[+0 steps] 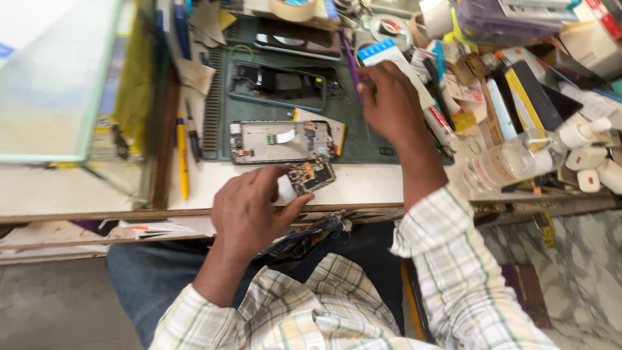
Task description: The person holds a disassembled phone motherboard on a repair bench and uses tweezers to pick and reposition small components on the board, working on it from different angles. They then set the board down and use a purple brush to brush over the phone parts on the mat.
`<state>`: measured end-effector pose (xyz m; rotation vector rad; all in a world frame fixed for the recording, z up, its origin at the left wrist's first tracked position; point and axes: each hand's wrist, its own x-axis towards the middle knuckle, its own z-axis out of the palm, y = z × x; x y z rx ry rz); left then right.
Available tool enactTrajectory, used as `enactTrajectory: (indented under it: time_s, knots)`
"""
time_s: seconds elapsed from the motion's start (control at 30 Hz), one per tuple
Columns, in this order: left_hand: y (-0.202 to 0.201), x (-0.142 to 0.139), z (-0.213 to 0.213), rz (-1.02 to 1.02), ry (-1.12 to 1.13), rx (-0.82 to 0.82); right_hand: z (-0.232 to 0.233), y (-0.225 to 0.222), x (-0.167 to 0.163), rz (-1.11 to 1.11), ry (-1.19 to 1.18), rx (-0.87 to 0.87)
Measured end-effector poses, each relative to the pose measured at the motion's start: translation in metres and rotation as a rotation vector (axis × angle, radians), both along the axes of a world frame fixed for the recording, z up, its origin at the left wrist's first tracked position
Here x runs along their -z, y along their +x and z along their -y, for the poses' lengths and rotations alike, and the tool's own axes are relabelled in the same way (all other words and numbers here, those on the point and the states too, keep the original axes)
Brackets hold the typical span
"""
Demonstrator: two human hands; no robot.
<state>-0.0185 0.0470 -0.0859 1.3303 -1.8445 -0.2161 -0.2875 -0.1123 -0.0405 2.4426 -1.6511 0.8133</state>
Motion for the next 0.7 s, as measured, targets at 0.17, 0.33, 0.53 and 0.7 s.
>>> enactTrajectory:
  time_s: [0.17, 0.33, 0.53, 0.7]
  knots:
    - [0.018, -0.006, -0.010, -0.074, -0.037, 0.007, 0.044, 0.031, -0.006, -0.084, 0.034, 0.024]
    - [0.027, -0.016, -0.009, -0.066, -0.081, 0.039, 0.051, 0.025, -0.008, 0.093, 0.059, 0.060]
    - [0.027, -0.021, -0.008, -0.074, -0.038, 0.054, 0.037, 0.007, -0.025, 0.477, 0.036, -0.112]
    - [0.023, -0.029, -0.004, -0.066, -0.075, 0.042, -0.010, 0.003, -0.048, 0.803, 0.269, -0.074]
